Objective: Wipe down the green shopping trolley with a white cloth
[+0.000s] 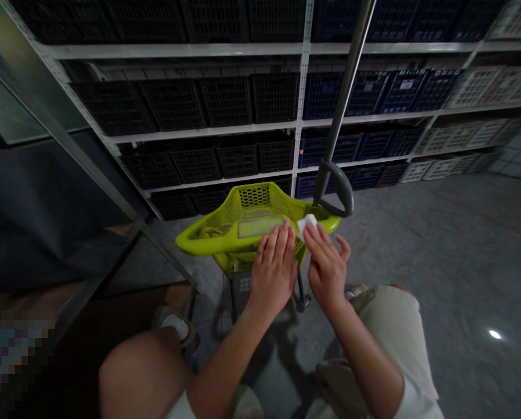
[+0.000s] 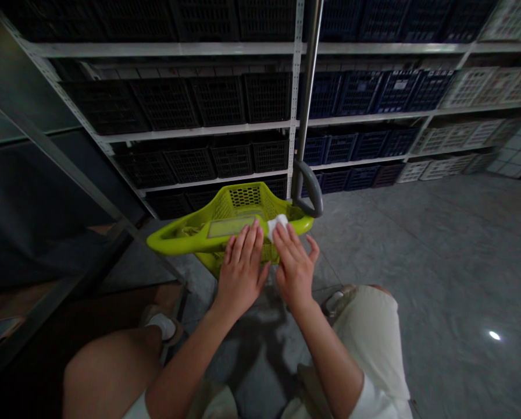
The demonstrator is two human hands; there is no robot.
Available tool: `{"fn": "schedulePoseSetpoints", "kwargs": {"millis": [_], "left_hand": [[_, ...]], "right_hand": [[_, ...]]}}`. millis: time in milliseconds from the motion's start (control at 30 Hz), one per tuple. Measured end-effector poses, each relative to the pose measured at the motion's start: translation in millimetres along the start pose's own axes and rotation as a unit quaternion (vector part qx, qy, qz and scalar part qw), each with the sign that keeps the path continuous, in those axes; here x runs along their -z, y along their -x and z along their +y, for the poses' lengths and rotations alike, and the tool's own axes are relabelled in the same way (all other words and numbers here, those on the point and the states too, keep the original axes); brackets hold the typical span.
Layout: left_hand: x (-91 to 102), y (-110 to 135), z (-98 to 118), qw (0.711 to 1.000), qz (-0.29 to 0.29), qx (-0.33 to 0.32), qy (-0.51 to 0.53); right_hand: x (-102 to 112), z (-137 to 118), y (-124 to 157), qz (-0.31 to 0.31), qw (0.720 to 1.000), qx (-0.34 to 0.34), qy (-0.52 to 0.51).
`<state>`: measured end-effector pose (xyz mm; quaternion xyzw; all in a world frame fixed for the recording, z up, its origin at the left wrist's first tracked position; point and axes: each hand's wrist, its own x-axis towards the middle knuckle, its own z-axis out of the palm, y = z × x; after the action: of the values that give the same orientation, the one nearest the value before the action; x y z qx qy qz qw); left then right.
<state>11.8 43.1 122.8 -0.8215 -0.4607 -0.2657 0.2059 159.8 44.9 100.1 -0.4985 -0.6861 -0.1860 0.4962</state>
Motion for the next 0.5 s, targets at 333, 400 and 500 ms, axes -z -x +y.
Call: {"fn": "schedulePoseSetpoints", "kwargs": {"millis": [333,400,500], "left_hand": [[1.4,-1,2,1.000,-0.021,-0.002,0.004],[-0.5,-1,3,1.000,-0.016,0.001,0.002],[-2.7,0,3,1.000,-0.006,0.010,-0.003]], "right_hand": [[3,40,5,0.098,0.994,-0.054,0.013],[0,22,4,0.071,0.996,-0.046,0.012],[-2,3,3,-0.025,0.999,0.041,-0.018]]}}
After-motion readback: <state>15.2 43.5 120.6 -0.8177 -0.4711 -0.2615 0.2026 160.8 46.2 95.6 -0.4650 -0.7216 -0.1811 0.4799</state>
